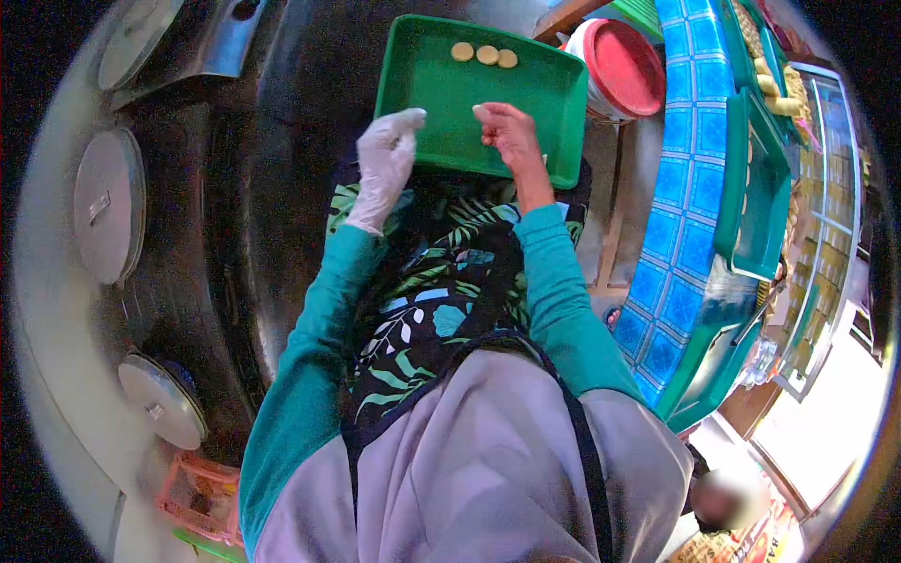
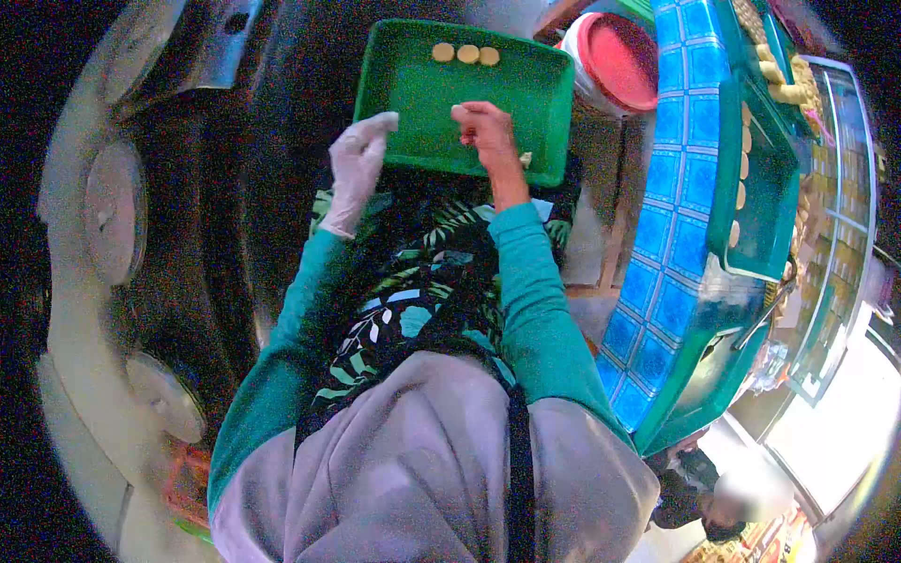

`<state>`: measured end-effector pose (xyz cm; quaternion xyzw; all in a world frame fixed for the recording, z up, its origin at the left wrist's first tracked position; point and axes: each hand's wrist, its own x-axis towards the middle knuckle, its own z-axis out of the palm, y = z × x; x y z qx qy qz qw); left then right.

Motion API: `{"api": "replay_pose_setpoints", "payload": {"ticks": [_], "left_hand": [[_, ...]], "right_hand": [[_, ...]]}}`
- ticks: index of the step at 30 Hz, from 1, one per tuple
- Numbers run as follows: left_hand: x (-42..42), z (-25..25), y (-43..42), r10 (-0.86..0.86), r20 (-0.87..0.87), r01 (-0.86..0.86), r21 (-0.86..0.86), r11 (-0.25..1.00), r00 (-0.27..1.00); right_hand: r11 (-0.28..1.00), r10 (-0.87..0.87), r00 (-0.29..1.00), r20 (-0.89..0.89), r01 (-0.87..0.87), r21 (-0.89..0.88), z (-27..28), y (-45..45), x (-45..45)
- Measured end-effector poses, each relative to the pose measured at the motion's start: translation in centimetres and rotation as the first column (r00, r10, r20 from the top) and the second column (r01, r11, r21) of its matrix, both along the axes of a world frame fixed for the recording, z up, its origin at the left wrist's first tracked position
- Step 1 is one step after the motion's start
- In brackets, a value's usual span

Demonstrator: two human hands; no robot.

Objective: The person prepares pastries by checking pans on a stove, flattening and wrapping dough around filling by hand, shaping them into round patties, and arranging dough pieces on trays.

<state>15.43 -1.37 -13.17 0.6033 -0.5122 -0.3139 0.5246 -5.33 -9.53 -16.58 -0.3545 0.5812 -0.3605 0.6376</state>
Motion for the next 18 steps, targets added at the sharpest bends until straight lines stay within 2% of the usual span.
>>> {"api": "replay_pose_setpoints", "payload": {"ticks": [1,2,3,4,5,6,7,8,9,10,11,12,13,15,17,18], "left_hand": [[-1.2,-1.1,-0.5,-0.064,0.097,0.067,-0.032,0.997,0.993],[-2.2,-2.1,-1.0,-0.134,0.235,0.151,-0.058,0.987,0.963],[-3.0,-1.2,-1.4,-0.293,0.438,0.262,0.131,0.956,0.850],[-3.9,-1.2,-2.0,-0.401,0.512,0.313,0.253,0.916,0.760],[-4.7,-1.1,-2.7,-0.506,0.564,0.340,0.378,0.861,0.652],[-5.7,-1.7,-2.9,-0.506,0.567,0.337,0.382,0.860,0.649],[-6.8,-2.5,-2.9,-0.436,0.710,0.299,0.319,0.899,0.553],[-7.5,-3.4,-2.8,-0.353,0.827,0.275,0.250,0.928,0.438],[-7.8,-3.6,-2.8,-0.359,0.826,0.281,0.255,0.925,0.434],[-8.2,-3.9,-3.1,-0.396,0.828,0.306,0.288,0.908,0.396],[-8.7,-4.1,-3.3,-0.432,0.828,0.331,0.320,0.888,0.358],[-8.6,-3.3,-3.5,-0.482,0.788,0.346,0.361,0.866,0.384],[-8.6,-3.1,-3.9,-0.485,0.786,0.352,0.361,0.863,0.383],[-8.6,-3.0,-3.9,-0.460,0.834,0.343,0.355,0.870,0.303],[-8.7,-2.9,-4.2,-0.441,0.855,0.330,0.348,0.877,0.271],[-8.8,-2.9,-4.2,-0.436,0.850,0.319,0.342,0.884,0.296]], "right_hand": [[1.000,-0.011,1.000,-0.006,0.011,-0.003,-0.2,-0.2,-0.3],[0.995,0.067,0.980,-0.188,-0.080,-0.060,-0.4,-0.3,-0.4],[0.978,0.134,0.921,-0.366,-0.182,-0.100,-0.8,-0.6,-0.6],[0.978,0.132,0.921,-0.366,-0.180,-0.102,-1.1,-0.9,-0.9],[0.959,0.106,0.834,-0.541,-0.229,-0.166,-1.5,-1.0,-1.0],[0.933,0.062,0.720,-0.691,-0.288,-0.216,-1.9,-1.0,-1.0],[0.933,0.063,0.725,-0.686,-0.286,-0.217,-2.1,-1.1,-0.8],[0.935,-0.043,0.732,-0.679,-0.210,-0.286,-2.3,-0.9,-0.8],[0.926,-0.150,0.729,-0.667,-0.132,-0.353,-2.2,-0.6,-0.9],[0.927,-0.155,0.728,-0.667,-0.126,-0.353,-2.1,-0.3,-1.2],[0.856,-0.129,0.651,-0.748,-0.308,-0.415,-1.9,0.2,-1.6],[0.754,-0.120,0.560,-0.820,-0.486,-0.442,-1.5,0.8,-2.0],[0.758,-0.123,0.557,-0.821,-0.482,-0.440,-0.6,1.6,-2.1],[0.683,-0.124,0.221,-0.967,-0.688,-0.245,0.6,3.2,-2.0],[0.671,-0.147,0.197,-0.969,-0.700,-0.244,0.6,3.1,-2.3],[0.676,-0.028,0.186,-0.982,-0.720,-0.156,0.6,2.2,-3.0]]}}
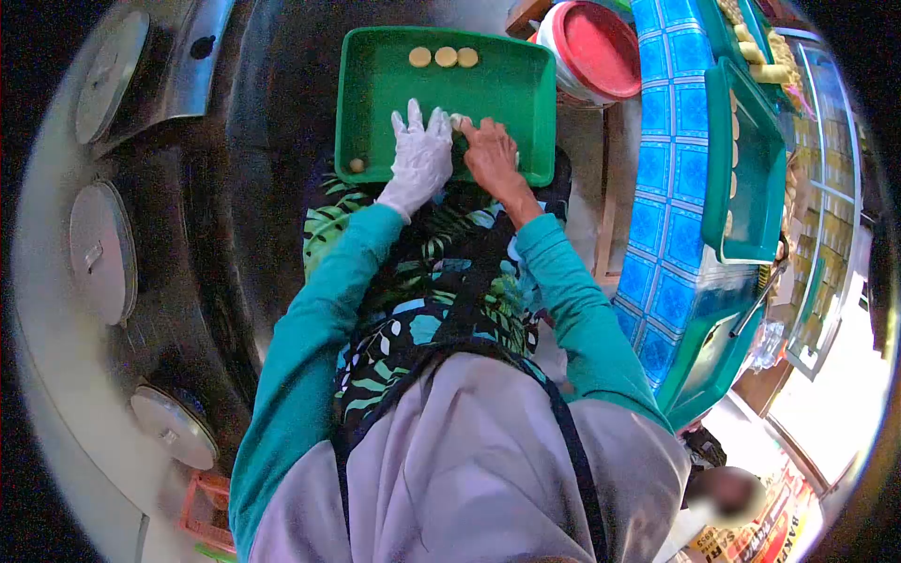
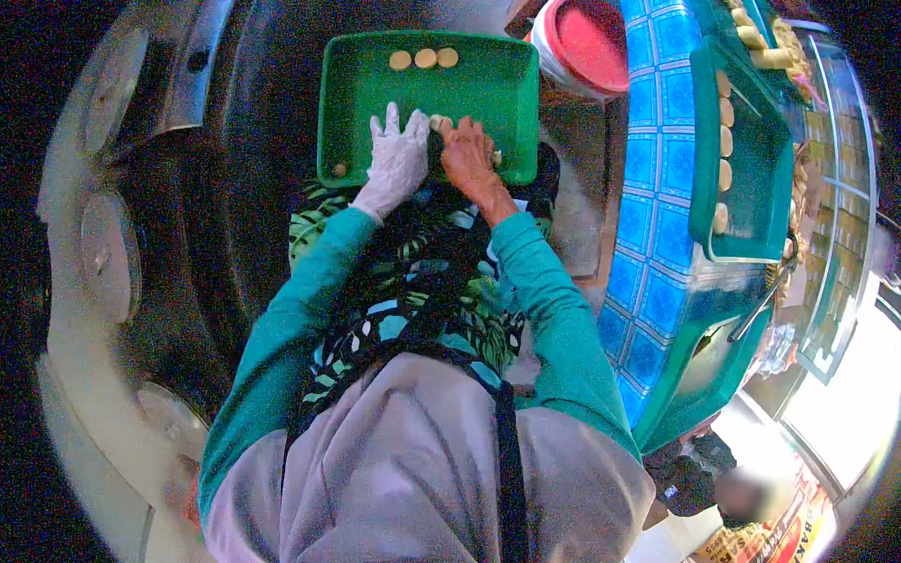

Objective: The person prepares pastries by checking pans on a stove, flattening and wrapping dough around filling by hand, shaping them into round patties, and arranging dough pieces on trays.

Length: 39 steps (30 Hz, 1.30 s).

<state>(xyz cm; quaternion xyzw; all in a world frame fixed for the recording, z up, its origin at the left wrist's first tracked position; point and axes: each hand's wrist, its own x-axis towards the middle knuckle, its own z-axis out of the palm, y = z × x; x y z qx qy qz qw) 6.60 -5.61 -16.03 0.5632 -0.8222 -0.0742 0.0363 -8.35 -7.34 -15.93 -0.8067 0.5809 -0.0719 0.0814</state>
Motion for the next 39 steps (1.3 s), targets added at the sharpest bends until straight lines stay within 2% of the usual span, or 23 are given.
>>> {"api": "replay_pose_setpoints", "payload": {"ticks": [1,2,3,4,5,7,8,10,12,13,15,16,17,19,20,21,23,25,27,31,35,37,39], "left_hand": [[-0.1,0.0,0.1,0.022,-0.019,-0.022,0.004,1.000,1.000],[-0.4,0.0,0.6,-0.035,0.044,0.038,-0.057,0.998,0.998],[-0.7,-0.2,1.2,-0.032,0.045,0.035,-0.053,0.998,0.998],[-1.0,-0.2,1.6,-0.018,-0.037,0.016,-0.048,0.999,0.999],[-1.0,-0.2,1.5,-0.004,-0.119,-0.002,-0.047,0.999,0.993],[-1.0,-0.1,1.3,-0.010,-0.071,0.005,-0.069,0.998,0.997],[-0.9,0.2,1.3,-0.009,-0.059,0.007,-0.038,0.999,0.998],[-0.5,0.7,1.3,-0.002,-0.041,0.001,-0.017,1.000,0.999],[0.0,0.9,1.8,0.044,-0.188,-0.052,-0.035,0.998,0.981],[0.3,0.1,1.6,0.050,-0.189,-0.057,-0.037,0.998,0.981],[0.8,-1.3,2.1,-0.116,-0.374,0.046,-0.191,0.981,0.920],[0.6,-1.2,2.2,-0.088,-0.457,-0.038,-0.259,0.965,0.885],[0.6,-1.2,2.5,-0.090,-0.457,-0.038,-0.263,0.964,0.885],[0.9,-1.0,2.4,0.003,-0.486,-0.066,-0.114,0.991,0.874],[0.8,-1.9,2.4,-0.033,-0.496,-0.094,-0.229,0.969,0.868],[0.8,-1.7,2.3,-0.023,-0.498,-0.104,-0.228,0.968,0.867],[0.6,-1.3,2.4,-0.016,-0.384,-0.025,-0.104,0.994,0.923],[0.4,-1.8,2.0,-0.051,-0.399,-0.028,-0.190,0.981,0.916],[0.5,-2.1,2.5,-0.019,-0.466,-0.087,-0.206,0.975,0.884],[0.5,-2.3,2.5,0.001,-0.452,-0.096,-0.187,0.978,0.892],[0.6,-1.5,3.0,0.038,-0.440,-0.085,-0.086,0.993,0.897],[0.8,-0.6,2.4,0.109,-0.448,-0.095,0.053,0.994,0.888],[1.1,-0.5,2.2,0.108,-0.484,-0.099,0.044,0.994,0.869]], "right_hand": [[0.992,0.029,1.000,-0.012,-0.027,0.120,-0.1,-0.9,-0.6],[0.992,0.032,0.999,-0.013,-0.030,0.120,-0.2,-2.0,-1.0],[0.999,0.003,0.995,0.100,0.001,-0.037,-0.7,-3.4,-1.2],[0.980,-0.008,0.976,0.217,0.050,-0.192,-0.7,-4.7,-0.9],[0.980,-0.004,0.976,0.218,0.047,-0.195,-0.9,-6.1,-0.3],[0.864,-0.046,0.998,0.039,0.060,-0.499,-0.5,-8.1,1.5],[0.864,-0.043,0.998,0.039,0.057,-0.501,-0.7,-8.3,2.2],[0.775,0.054,0.977,-0.207,-0.172,-0.608,-2.2,-8.8,3.1],[0.766,0.069,0.983,-0.171,-0.162,-0.622,-3.0,-8.8,3.4],[0.762,0.079,0.987,-0.142,-0.152,-0.630,-3.1,-8.9,3.4],[0.765,0.048,0.994,-0.097,-0.099,-0.636,-3.4,-8.7,3.1],[0.779,0.030,0.993,-0.117,-0.097,-0.620,-3.4,-8.8,3.0],[0.790,0.013,0.991,-0.135,-0.093,-0.606,-3.3,-9.0,3.0],[0.798,0.043,0.992,-0.120,-0.106,-0.593,-2.5,-9.2,2.8],[0.811,0.075,0.992,-0.104,-0.121,-0.572,-2.2,-9.5,2.9],[0.811,0.085,0.991,-0.106,-0.130,-0.571,-2.2,-9.7,3.4],[0.736,0.073,0.976,-0.206,-0.192,-0.649,-2.4,-9.3,4.4],[0.764,0.095,0.956,-0.279,-0.250,-0.595,-3.0,-8.7,4.6],[0.742,0.045,0.969,-0.244,-0.196,-0.641,-3.0,-8.7,4.9],[0.789,0.100,0.976,-0.193,-0.196,-0.582,-2.2,-8.8,4.6],[0.773,0.045,0.971,-0.234,-0.183,-0.607,-3.5,-7.7,5.9],[0.803,0.054,0.981,-0.185,-0.153,-0.576,-3.3,-8.0,6.6],[0.802,0.085,0.990,-0.109,-0.133,-0.583,-2.5,-8.2,6.3]]}}
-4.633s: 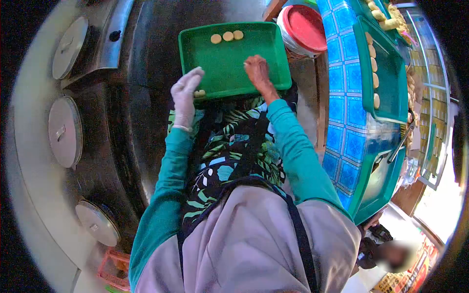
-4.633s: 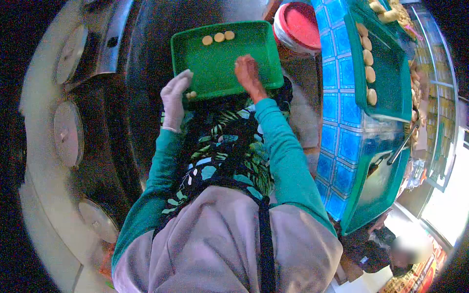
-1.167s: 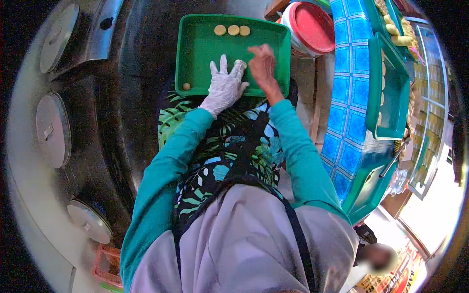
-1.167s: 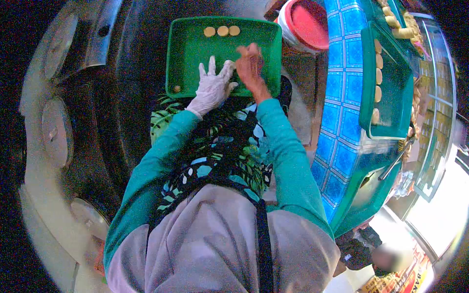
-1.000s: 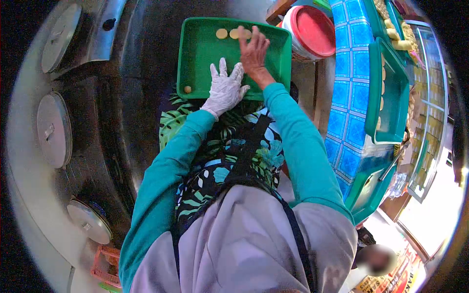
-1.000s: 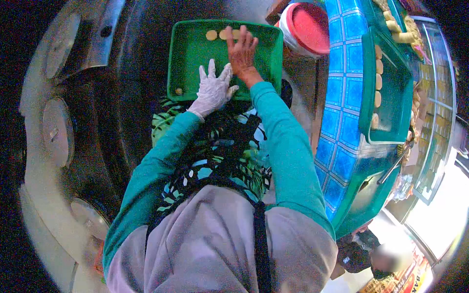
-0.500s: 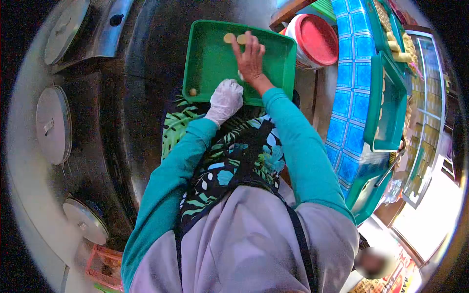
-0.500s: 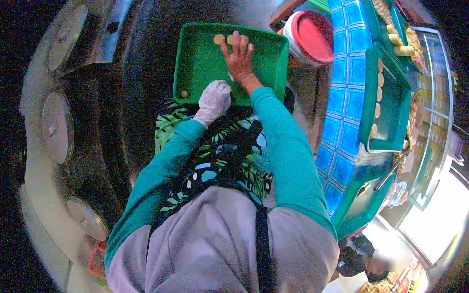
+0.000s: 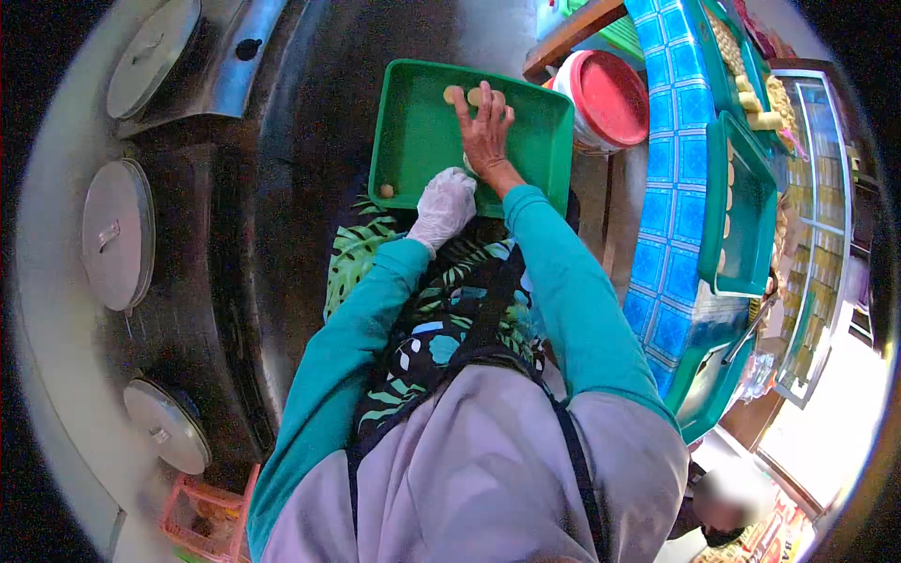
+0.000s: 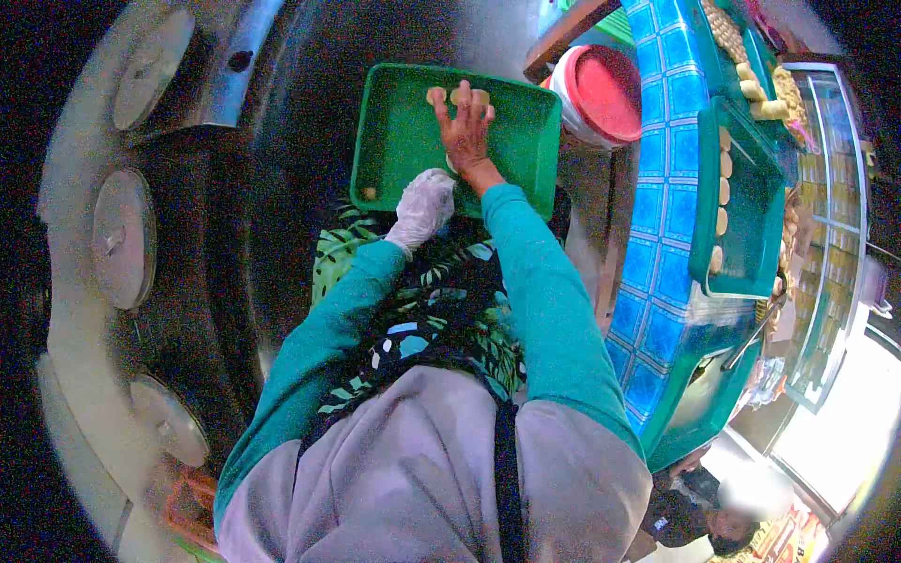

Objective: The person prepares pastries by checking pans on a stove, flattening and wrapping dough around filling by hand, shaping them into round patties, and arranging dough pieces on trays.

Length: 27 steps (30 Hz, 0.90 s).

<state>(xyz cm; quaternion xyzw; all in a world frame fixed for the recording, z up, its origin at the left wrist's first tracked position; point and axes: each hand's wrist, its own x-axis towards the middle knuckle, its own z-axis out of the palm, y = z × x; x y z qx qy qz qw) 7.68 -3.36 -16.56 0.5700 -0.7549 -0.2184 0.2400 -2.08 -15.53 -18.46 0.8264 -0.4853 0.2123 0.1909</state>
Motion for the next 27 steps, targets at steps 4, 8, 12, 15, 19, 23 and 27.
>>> {"api": "replay_pose_setpoints", "payload": {"ticks": [4,8,12,15,19,23,27], "left_hand": [[0.2,-1.1,-0.1,0.161,-0.161,-0.188,-0.174,0.967,0.974],[-0.3,1.8,-0.9,0.098,0.312,-0.029,-0.219,0.975,0.945],[-0.6,0.3,-1.5,-0.066,0.376,0.114,-0.106,0.988,0.924],[-0.3,0.4,-1.1,-0.117,0.432,0.174,-0.093,0.980,0.894],[-0.3,0.5,-0.3,-0.167,0.477,0.197,-0.013,0.980,0.863],[0.5,0.6,-0.5,-0.136,0.422,0.204,-0.119,0.972,0.896],[0.8,0.6,-0.1,-0.116,0.390,0.155,-0.070,0.986,0.913]], "right_hand": [[0.993,-0.096,0.941,0.323,0.068,0.095,1.6,1.5,-2.9],[0.913,-0.153,0.984,0.093,0.105,0.394,2.2,5.7,-7.3],[0.919,-0.026,0.996,-0.089,0.058,0.389,2.9,7.3,-8.2],[0.851,0.000,0.993,-0.122,0.064,0.521,3.6,7.8,-8.1],[0.800,-0.036,0.994,-0.100,0.089,0.593,3.1,9.8,-8.3],[0.774,-0.040,0.988,-0.147,0.123,0.621,4.7,9.7,-8.0],[0.889,-0.073,0.995,-0.074,0.098,0.447,2.6,9.3,-7.9]]}}
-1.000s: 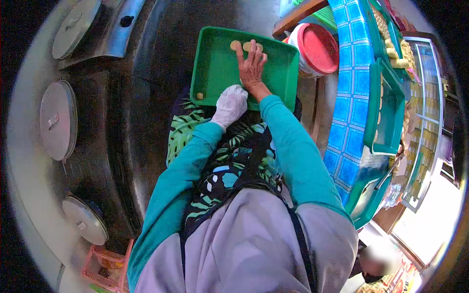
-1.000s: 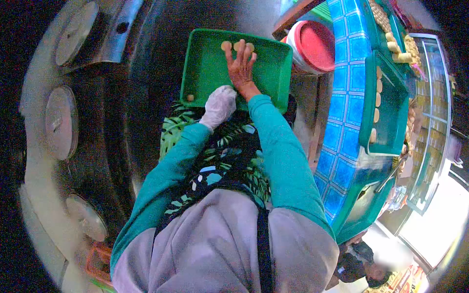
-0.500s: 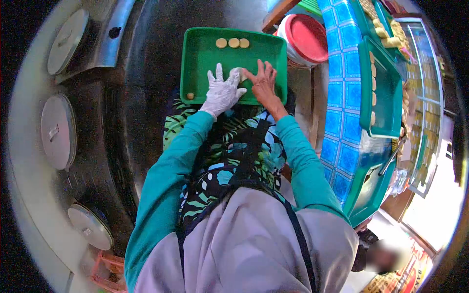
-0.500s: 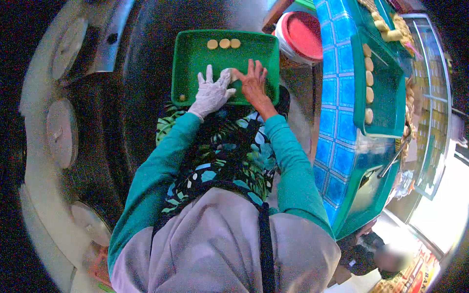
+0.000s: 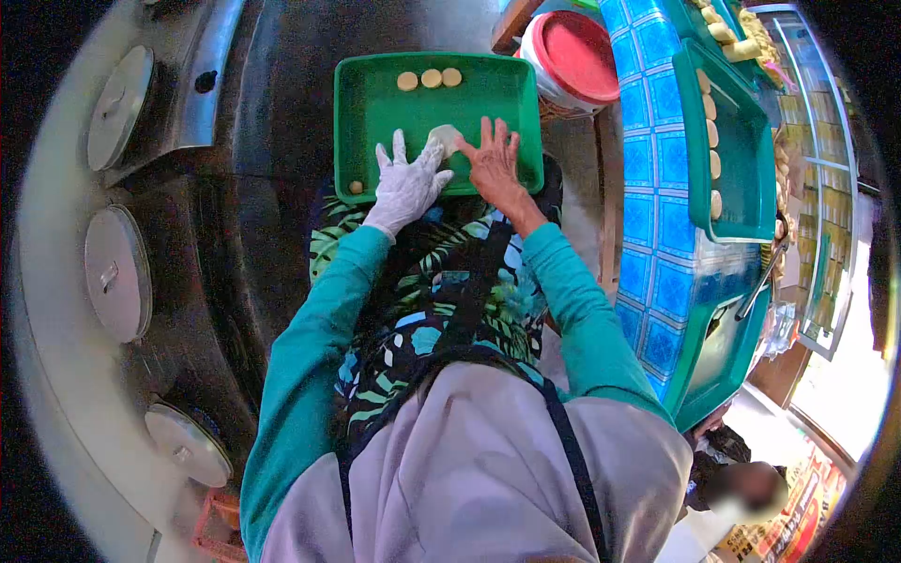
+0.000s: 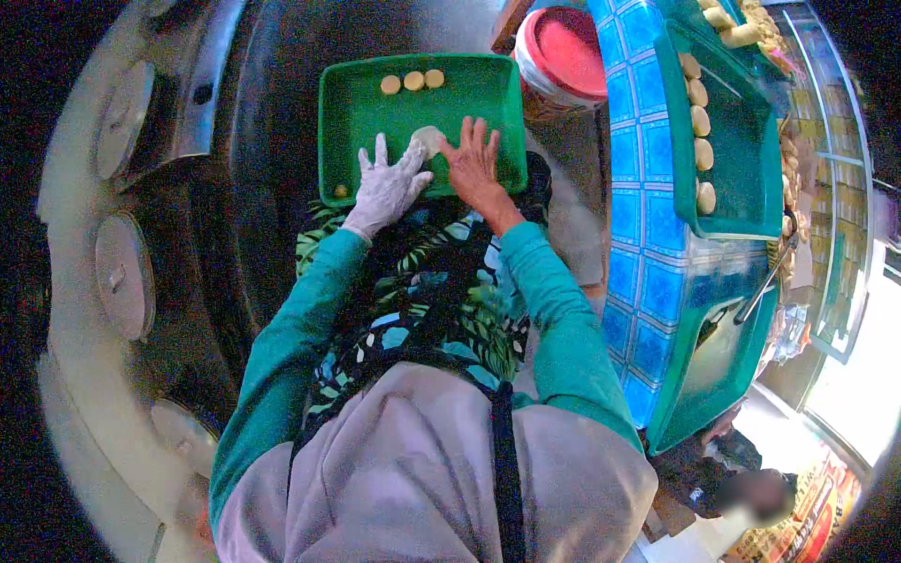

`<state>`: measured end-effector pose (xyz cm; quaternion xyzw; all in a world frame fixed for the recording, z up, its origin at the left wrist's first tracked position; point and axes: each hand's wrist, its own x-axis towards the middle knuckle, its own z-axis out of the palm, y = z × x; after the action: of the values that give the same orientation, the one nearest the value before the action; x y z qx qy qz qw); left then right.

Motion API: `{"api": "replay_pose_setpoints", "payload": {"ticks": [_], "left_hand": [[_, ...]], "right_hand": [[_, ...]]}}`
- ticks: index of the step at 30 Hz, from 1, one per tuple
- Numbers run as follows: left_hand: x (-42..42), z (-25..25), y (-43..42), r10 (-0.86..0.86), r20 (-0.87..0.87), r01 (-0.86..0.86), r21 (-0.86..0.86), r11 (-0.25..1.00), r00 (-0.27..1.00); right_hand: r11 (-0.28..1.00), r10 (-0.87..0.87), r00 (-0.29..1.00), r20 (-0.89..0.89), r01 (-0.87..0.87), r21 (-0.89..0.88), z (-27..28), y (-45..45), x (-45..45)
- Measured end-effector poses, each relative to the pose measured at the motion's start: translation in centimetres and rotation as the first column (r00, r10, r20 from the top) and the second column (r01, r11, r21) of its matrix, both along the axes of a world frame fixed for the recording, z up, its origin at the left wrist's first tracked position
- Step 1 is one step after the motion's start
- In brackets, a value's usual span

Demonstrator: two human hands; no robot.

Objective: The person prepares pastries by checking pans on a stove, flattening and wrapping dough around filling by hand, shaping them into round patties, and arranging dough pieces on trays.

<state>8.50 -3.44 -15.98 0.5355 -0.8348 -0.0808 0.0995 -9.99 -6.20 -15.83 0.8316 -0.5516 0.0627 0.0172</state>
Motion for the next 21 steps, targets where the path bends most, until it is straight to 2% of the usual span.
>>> {"api": "replay_pose_setpoints", "payload": {"ticks": [3,4,5,7,9,10,11,12,13,14,16,17,19,21], "left_hand": [[-0.2,0.5,-0.7,-0.007,0.067,0.006,0.005,1.000,0.998],[-0.3,0.7,-0.9,-0.006,0.010,0.006,-0.055,0.998,1.000],[-0.8,0.9,-1.0,-0.018,-0.121,0.000,-0.148,0.989,0.992],[-1.2,0.3,-0.9,-0.019,-0.024,0.018,-0.037,0.999,1.000],[-1.1,0.8,-0.9,-0.030,0.004,0.030,0.021,0.999,1.000],[-1.2,1.1,-1.0,-0.046,0.034,0.043,0.083,0.996,0.998],[-1.2,0.7,-0.8,-0.046,0.030,0.043,0.087,0.995,0.999],[-1.2,-0.2,-0.8,-0.001,-0.072,0.000,-0.019,1.000,0.997],[-1.0,-0.3,-1.5,0.032,-0.175,-0.056,-0.130,0.990,0.984],[-1.0,-0.5,-2.3,0.033,-0.175,-0.058,-0.138,0.989,0.984],[-1.2,-0.7,-2.9,0.355,-0.164,-0.327,0.175,0.929,0.920],[-1.3,-1.2,-2.9,0.361,-0.162,-0.334,0.175,0.926,0.918],[-1.7,-2.8,-3.3,0.362,-0.120,-0.367,-0.025,0.930,0.925],[-2.5,-3.0,-3.7,0.391,-0.102,-0.395,-0.030,0.918,0.915]], "right_hand": [[0.998,-0.040,0.999,0.017,0.040,0.044,0.5,-0.8,0.2],[0.999,-0.032,0.999,0.018,0.031,0.042,1.0,-1.3,0.4],[0.993,-0.084,0.994,0.069,0.078,0.084,1.5,-2.0,0.5],[0.983,-0.139,0.983,0.117,0.123,0.138,1.0,-2.9,0.6],[0.983,-0.184,0.928,0.325,0.168,0.079,0.4,-6.2,0.3],[0.983,-0.182,0.929,0.321,0.168,0.072,0.7,-7.8,0.5],[0.992,-0.117,0.908,0.403,0.130,-0.005,0.7,-8.7,0.9],[0.991,-0.042,0.876,0.481,0.096,-0.088,0.6,-9.6,1.5],[0.991,-0.034,0.876,0.482,0.092,-0.097,0.2,-11.0,2.0],[0.988,-0.015,0.874,0.486,0.088,-0.129,-0.2,-12.0,2.5],[0.990,-0.013,0.857,0.515,0.085,-0.116,-0.4,-12.0,3.4],[0.990,-0.008,0.857,0.515,0.078,-0.115,-0.5,-12.0,4.0],[0.973,-0.058,0.886,0.459,0.154,-0.174,-1.5,-12.8,4.7],[0.964,-0.037,0.909,0.416,0.142,-0.224,-1.8,-13.4,4.8]]}}
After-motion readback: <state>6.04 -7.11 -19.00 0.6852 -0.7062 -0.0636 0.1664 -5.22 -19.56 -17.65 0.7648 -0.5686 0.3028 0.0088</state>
